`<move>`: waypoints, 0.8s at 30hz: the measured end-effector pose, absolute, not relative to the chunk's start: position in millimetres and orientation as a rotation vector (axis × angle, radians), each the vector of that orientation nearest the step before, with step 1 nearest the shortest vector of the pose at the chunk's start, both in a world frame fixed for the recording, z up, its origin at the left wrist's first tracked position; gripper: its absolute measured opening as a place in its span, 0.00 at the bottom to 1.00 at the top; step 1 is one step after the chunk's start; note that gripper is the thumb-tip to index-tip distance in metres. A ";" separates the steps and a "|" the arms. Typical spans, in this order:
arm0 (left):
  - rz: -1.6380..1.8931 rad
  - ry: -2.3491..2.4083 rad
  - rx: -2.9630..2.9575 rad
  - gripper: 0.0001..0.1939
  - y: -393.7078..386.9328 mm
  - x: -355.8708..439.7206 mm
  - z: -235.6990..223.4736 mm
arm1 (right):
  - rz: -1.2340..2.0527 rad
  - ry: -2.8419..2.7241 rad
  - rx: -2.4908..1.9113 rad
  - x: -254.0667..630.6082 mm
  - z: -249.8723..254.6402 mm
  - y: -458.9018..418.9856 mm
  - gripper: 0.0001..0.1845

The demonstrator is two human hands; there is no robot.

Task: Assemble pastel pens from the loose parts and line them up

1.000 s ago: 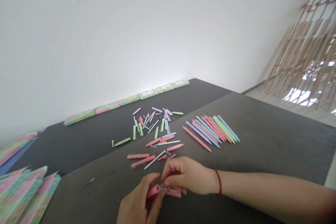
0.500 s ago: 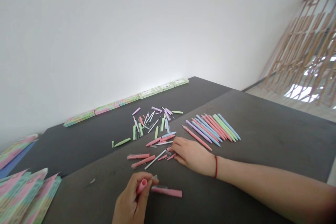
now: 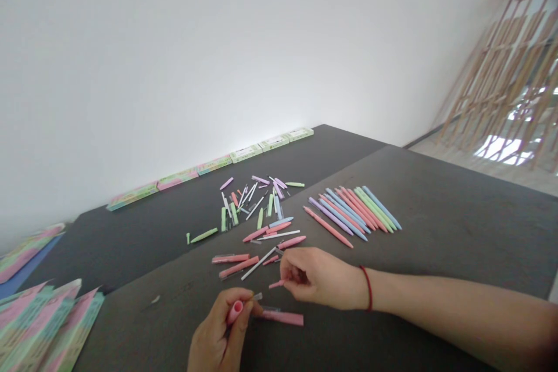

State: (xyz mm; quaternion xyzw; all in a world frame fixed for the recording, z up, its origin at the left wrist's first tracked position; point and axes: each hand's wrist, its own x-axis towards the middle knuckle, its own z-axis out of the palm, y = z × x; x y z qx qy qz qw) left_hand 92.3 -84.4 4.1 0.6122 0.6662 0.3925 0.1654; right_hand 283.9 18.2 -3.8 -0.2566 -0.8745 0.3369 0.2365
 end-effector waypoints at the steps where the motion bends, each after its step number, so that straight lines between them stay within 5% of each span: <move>1: 1.139 1.904 1.723 0.10 -85.1 94.8 5.6 | 0.984 -2.356 -0.684 283.7 -1.6 13.8 0.03; 24: 1.138 1.792 1.453 0.12 -90.3 102.8 8.8 | 0.979 -2.251 -0.627 285.8 11.7 0.4 0.02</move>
